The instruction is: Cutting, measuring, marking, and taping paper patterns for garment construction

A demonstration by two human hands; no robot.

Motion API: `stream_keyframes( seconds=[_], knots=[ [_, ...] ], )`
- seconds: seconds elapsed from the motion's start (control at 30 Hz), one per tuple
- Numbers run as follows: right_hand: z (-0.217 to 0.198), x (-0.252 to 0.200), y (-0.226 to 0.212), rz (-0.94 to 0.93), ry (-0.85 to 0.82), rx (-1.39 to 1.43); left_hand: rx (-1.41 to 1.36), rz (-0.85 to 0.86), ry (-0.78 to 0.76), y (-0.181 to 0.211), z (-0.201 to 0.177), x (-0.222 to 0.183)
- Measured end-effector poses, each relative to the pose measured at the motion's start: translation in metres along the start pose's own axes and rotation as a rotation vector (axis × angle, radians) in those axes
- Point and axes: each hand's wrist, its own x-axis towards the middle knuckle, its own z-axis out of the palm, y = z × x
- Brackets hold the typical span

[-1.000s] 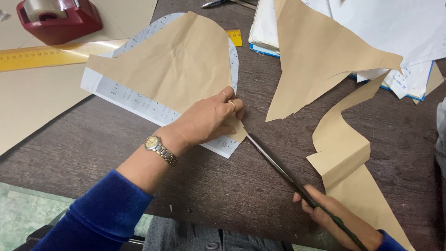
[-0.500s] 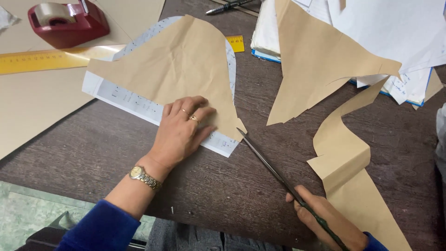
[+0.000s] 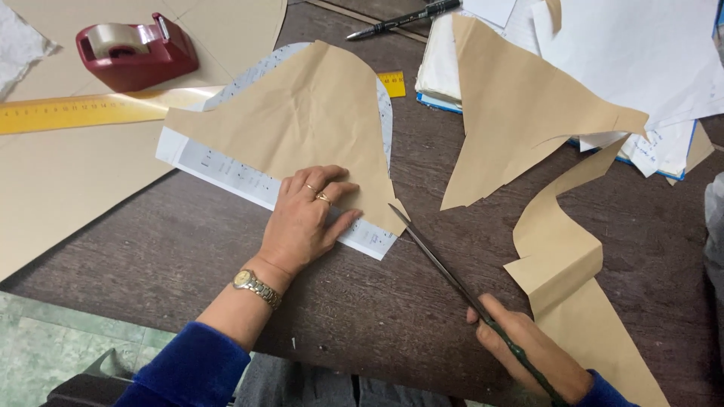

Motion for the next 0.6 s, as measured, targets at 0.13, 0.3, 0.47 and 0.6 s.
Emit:
stream_keyframes(
  seconds=[0.13, 0.3, 0.47, 0.6],
  knots=[
    [-0.002, -0.006, -0.020, 0.122, -0.040, -0.002, 0.006, 0.001, -0.011, 0.000, 0.000, 0.001],
    [0.004, -0.011, -0.031, 0.044, 0.015, -0.002, 0.022, 0.005, 0.001, 0.002, -0.002, 0.002],
    [0.011, -0.012, -0.034, 0.142, 0.047, -0.084, 0.018, 0.014, 0.014, 0.000, -0.001, 0.002],
    [0.018, -0.010, -0.037, 0.118, 0.026, -0.016, 0.003, -0.010, -0.015, -0.002, 0.001, 0.001]
  ],
)
